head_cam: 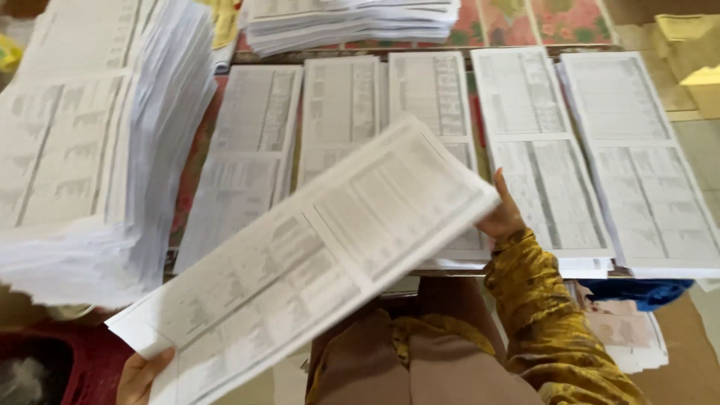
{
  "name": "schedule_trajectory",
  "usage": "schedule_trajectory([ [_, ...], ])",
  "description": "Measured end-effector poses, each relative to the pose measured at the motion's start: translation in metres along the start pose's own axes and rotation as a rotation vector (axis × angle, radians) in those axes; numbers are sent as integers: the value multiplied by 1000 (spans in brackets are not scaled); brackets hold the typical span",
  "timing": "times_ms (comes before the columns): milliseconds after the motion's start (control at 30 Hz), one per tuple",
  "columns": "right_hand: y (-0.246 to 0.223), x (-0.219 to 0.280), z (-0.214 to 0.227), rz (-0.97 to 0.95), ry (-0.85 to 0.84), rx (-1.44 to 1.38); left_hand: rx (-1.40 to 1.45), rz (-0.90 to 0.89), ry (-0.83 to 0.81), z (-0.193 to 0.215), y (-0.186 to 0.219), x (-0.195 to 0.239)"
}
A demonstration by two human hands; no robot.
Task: The person sits on the floor and sorts through a large stack of printed documents. They pick up sheets, flip through them, and place them into separate piles on the tiled floor. Another person is visible in the background handling similar stacks of paper.
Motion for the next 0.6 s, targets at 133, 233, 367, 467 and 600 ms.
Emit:
schedule_trajectory([
  [133,-41,26,85,-41,185,403,5,153,-48,-71,33,8],
  [233,-67,59,72,35,-7,503,-139,100,-119,-92,38,-17],
  [367,-113,115,61,158,278,673,-204,33,-211,-159,66,-41],
  [467,-148,160,45,433,336,800,-264,-186,-264,-194,92,-57],
  [600,-166,212,14,766,261,803,-196,-535,-586,-236,117,-61],
])
Point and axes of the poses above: each hand's wrist, its own x-axis away from the middle knuckle, its own z-axis out of the back of the hand, y = z × x, the point moved 8 cm from there along -x, towards the middle knuckle, and after that the axes turned 1 degree about x, right-handed, at the moved point
